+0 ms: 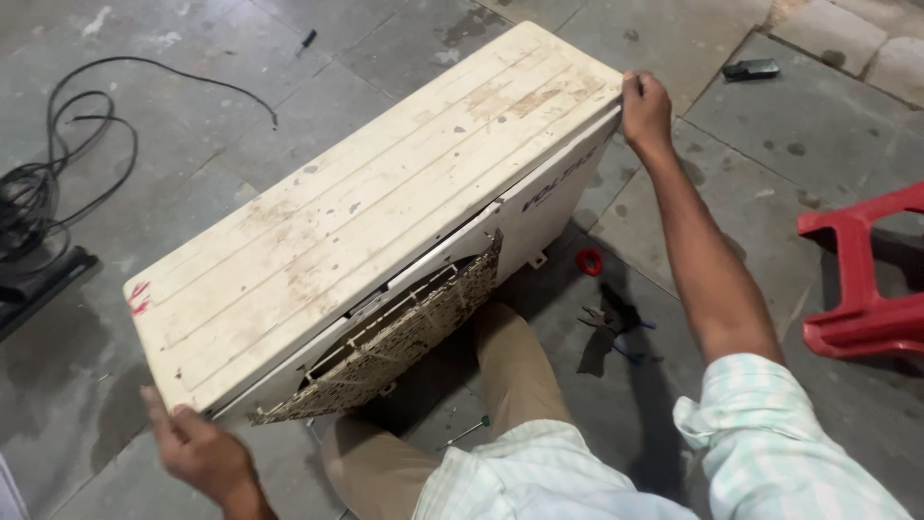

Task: The person sits on the floor and uses a screwdriver to unscrew the grille of a Voltas air conditioner outdoor unit. They then detach the front cover panel, lift it off the unit, and carry the panel across the floor.

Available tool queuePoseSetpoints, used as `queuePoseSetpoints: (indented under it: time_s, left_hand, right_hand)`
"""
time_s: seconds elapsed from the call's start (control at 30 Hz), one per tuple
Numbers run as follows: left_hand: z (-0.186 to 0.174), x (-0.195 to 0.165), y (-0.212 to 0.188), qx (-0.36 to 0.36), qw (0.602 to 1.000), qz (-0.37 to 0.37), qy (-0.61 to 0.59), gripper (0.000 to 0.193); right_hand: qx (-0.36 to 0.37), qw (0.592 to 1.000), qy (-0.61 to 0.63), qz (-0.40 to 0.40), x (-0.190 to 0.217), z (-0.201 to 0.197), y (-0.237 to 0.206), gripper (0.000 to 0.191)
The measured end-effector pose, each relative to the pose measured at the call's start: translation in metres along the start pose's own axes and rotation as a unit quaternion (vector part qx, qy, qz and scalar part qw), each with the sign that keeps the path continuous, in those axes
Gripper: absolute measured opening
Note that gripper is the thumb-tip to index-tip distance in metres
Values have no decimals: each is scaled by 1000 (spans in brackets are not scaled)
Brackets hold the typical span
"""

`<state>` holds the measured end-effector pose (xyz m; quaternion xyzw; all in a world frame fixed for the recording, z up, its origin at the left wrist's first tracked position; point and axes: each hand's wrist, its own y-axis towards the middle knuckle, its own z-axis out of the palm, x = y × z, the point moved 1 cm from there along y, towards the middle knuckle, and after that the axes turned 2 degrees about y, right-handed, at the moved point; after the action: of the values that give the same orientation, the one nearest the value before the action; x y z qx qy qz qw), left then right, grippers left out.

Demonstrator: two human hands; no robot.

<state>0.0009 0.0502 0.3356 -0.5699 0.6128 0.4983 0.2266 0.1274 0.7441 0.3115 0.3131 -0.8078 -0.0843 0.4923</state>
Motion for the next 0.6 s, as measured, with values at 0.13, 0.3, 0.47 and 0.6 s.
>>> queuePoseSetpoints:
  time_s: [0.13,0.3,0.47,0.6]
  left_hand:
    - [7,-29,-7,36,915,236,325,70]
    - [43,-49,-4,217,864,305,337,95]
    - [66,-55,0,212,854,338,335,81]
    - [64,-57,-1,174,859,355,324,74]
  right_hand:
    - [75,967,-138,-198,80,-12,-58,69]
    - [268,853,-126,-430,181,22,-156,86]
    - [324,844,-101,-415,212,51,-166,86]
    - [285,839,-121,-447,210,57,-165,82]
